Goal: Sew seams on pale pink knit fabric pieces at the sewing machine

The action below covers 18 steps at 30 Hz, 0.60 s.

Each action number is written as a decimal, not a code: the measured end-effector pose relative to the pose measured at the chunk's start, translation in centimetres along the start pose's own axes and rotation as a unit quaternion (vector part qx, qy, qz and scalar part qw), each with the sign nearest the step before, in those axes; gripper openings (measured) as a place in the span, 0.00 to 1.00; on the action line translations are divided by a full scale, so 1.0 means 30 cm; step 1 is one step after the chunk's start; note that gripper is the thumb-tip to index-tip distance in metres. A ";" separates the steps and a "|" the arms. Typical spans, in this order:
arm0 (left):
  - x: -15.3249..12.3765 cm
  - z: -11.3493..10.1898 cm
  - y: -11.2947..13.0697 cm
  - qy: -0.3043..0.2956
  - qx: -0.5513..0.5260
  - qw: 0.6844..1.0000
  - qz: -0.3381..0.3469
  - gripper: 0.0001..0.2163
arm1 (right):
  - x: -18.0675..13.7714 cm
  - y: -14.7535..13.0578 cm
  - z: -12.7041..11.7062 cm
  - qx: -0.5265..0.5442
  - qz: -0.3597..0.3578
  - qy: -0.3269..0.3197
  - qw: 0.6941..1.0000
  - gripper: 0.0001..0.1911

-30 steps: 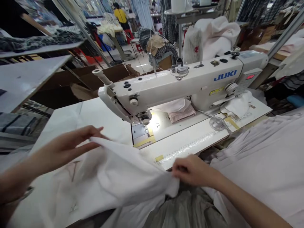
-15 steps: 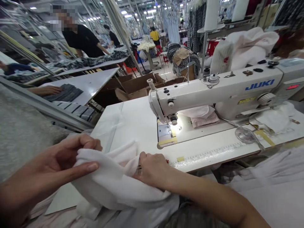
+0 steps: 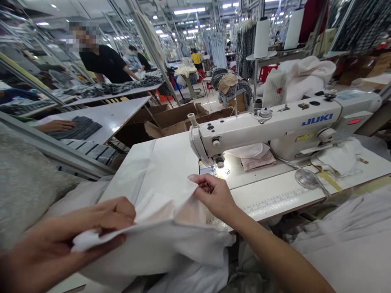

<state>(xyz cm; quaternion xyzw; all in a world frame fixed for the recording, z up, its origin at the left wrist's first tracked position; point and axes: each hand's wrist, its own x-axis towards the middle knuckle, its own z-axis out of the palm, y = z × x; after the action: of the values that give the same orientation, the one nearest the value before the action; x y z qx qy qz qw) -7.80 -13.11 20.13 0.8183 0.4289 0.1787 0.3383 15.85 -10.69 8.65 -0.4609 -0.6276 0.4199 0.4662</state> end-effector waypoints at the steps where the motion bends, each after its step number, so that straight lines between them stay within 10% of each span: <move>1: 0.004 0.015 0.019 0.000 0.003 0.999 0.049 0.06 | 0.003 -0.016 0.000 0.065 -0.012 -0.004 0.998 0.11; 8: 0.069 0.077 0.048 0.145 0.083 0.976 0.137 0.05 | 0.005 -0.093 0.011 0.149 -0.183 -0.086 0.968 0.08; 13: 0.081 0.050 0.039 0.067 0.105 0.981 0.147 0.07 | -0.015 -0.113 0.017 0.137 -0.223 -0.066 0.963 0.02; 18: 0.041 -0.042 0.080 0.089 0.181 0.969 0.146 0.05 | -0.046 -0.034 0.020 0.119 -0.288 -0.226 0.923 0.16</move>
<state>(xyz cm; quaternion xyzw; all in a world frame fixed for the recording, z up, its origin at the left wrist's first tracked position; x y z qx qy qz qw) -6.43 -12.56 22.73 0.9005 0.3582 0.2176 0.1158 15.27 -12.32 9.24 -0.0946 -0.7676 0.4321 0.4639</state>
